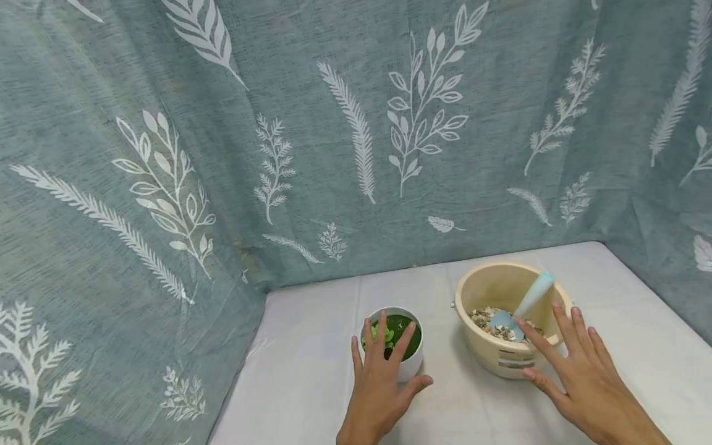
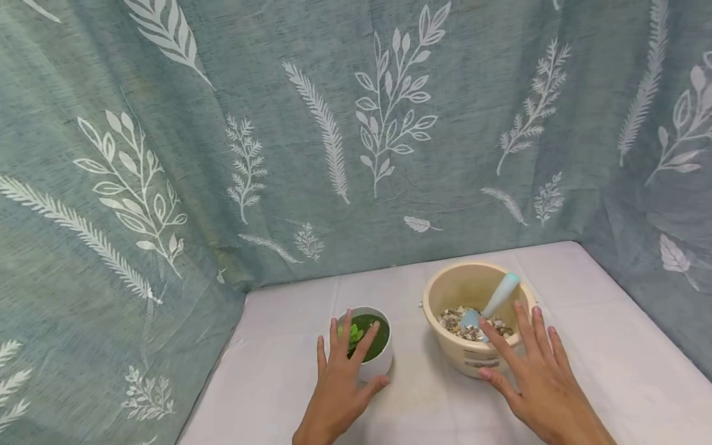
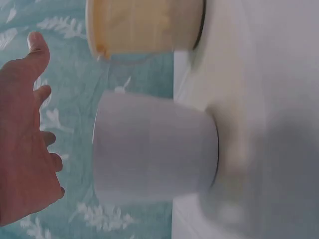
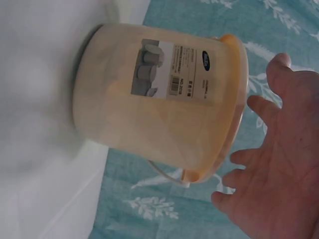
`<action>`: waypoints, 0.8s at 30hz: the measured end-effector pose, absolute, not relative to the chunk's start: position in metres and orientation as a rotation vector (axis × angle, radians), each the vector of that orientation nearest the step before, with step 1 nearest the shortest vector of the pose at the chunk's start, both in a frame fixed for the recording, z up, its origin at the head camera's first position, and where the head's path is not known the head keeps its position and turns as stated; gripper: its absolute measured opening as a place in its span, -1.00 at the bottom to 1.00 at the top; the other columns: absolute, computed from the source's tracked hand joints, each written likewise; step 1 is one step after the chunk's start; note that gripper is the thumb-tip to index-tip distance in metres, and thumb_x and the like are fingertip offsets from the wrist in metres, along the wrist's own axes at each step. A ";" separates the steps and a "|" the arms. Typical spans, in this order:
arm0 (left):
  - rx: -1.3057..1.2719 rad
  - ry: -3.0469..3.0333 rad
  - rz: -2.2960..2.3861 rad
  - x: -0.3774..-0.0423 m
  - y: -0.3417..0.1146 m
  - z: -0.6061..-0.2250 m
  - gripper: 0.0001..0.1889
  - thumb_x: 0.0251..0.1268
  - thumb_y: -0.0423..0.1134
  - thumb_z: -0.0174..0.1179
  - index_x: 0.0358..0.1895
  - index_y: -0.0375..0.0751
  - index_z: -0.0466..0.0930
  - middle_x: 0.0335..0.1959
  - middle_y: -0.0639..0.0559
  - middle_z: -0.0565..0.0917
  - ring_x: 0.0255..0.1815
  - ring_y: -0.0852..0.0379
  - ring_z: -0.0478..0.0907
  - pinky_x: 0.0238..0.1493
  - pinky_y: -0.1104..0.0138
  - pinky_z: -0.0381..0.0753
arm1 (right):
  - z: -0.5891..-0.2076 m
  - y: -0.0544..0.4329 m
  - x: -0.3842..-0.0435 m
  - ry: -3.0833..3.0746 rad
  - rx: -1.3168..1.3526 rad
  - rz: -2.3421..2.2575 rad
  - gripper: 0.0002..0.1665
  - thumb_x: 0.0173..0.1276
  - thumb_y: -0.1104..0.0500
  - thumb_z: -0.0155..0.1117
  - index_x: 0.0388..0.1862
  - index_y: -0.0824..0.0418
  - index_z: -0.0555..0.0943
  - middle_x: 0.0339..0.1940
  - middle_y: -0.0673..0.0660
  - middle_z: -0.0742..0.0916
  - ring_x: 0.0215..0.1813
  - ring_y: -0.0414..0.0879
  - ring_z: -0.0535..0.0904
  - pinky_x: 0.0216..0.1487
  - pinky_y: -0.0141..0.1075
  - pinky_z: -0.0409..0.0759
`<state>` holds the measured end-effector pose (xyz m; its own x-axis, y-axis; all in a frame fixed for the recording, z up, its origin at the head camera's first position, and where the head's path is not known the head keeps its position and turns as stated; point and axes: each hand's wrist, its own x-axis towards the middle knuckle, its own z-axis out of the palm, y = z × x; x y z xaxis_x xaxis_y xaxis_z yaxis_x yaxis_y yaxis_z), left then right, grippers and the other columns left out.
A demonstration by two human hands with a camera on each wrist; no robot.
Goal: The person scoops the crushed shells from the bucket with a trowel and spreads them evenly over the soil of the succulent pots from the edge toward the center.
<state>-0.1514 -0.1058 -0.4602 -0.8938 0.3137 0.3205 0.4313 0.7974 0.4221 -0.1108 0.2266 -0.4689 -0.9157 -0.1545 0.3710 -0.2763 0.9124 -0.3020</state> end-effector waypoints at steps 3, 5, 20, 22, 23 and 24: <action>-0.648 -2.757 -0.729 -0.160 -0.089 -0.459 -0.17 0.33 0.57 -0.09 0.65 0.55 0.05 0.77 -0.19 -0.09 0.72 -0.52 -0.12 0.51 -0.57 -0.06 | -0.469 0.232 -0.110 -2.742 0.298 0.502 -0.08 0.55 -0.19 0.24 0.74 -0.29 0.04 0.78 0.36 -0.19 0.75 0.37 -0.52 0.67 0.22 -0.71; -0.690 -2.764 -0.732 -0.166 -0.077 -0.458 -0.18 0.35 0.54 -0.03 0.65 0.57 0.01 0.78 -0.16 -0.13 0.73 -0.49 -0.14 0.53 -0.55 -0.04 | -0.469 0.235 -0.109 -2.738 0.292 0.503 -0.09 0.55 -0.18 0.24 0.74 -0.28 0.06 0.78 0.36 -0.19 0.75 0.41 -0.47 0.67 0.21 -0.70; -0.790 -2.728 -0.762 -0.197 0.005 -0.464 -0.14 0.44 0.38 0.11 0.63 -0.05 0.27 0.70 -0.38 0.08 0.69 -0.36 0.14 0.62 -0.12 0.33 | -0.451 0.257 -0.130 -2.622 0.327 0.539 -0.26 0.53 -0.07 0.31 0.61 -0.01 0.37 0.66 0.46 0.27 0.70 0.50 0.05 0.56 0.46 0.14; -0.766 -2.740 -0.789 -0.197 0.008 -0.466 -0.13 0.43 0.38 0.13 0.61 -0.09 0.30 0.70 -0.36 0.10 0.67 -0.39 0.18 0.58 -0.12 0.40 | -0.439 0.261 -0.147 -2.554 0.420 0.496 -0.25 0.41 0.00 0.44 0.52 0.10 0.47 0.55 0.44 0.45 0.57 0.52 0.31 0.38 0.44 0.41; -0.761 -2.743 -0.792 -0.198 0.010 -0.466 -0.13 0.42 0.38 0.13 0.61 -0.09 0.30 0.70 -0.36 0.11 0.65 -0.39 0.20 0.56 -0.12 0.43 | -0.434 0.264 -0.157 -2.515 0.488 0.459 -0.24 0.32 0.05 0.52 0.47 0.16 0.52 0.48 0.44 0.53 0.49 0.52 0.42 0.30 0.41 0.50; -0.759 -2.746 -0.794 -0.198 0.012 -0.466 -0.12 0.42 0.39 0.13 0.61 -0.09 0.30 0.70 -0.35 0.11 0.64 -0.40 0.22 0.54 -0.12 0.46 | -0.429 0.266 -0.167 -2.485 0.552 0.410 -0.24 0.24 0.11 0.58 0.40 0.21 0.56 0.42 0.43 0.59 0.42 0.50 0.50 0.25 0.36 0.56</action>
<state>-0.1981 0.0119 -0.4663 -0.8524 0.4233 0.3070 0.5218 0.7264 0.4473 -0.1672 0.2661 -0.4286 -0.7609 -0.2958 0.5775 -0.4656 0.8688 -0.1684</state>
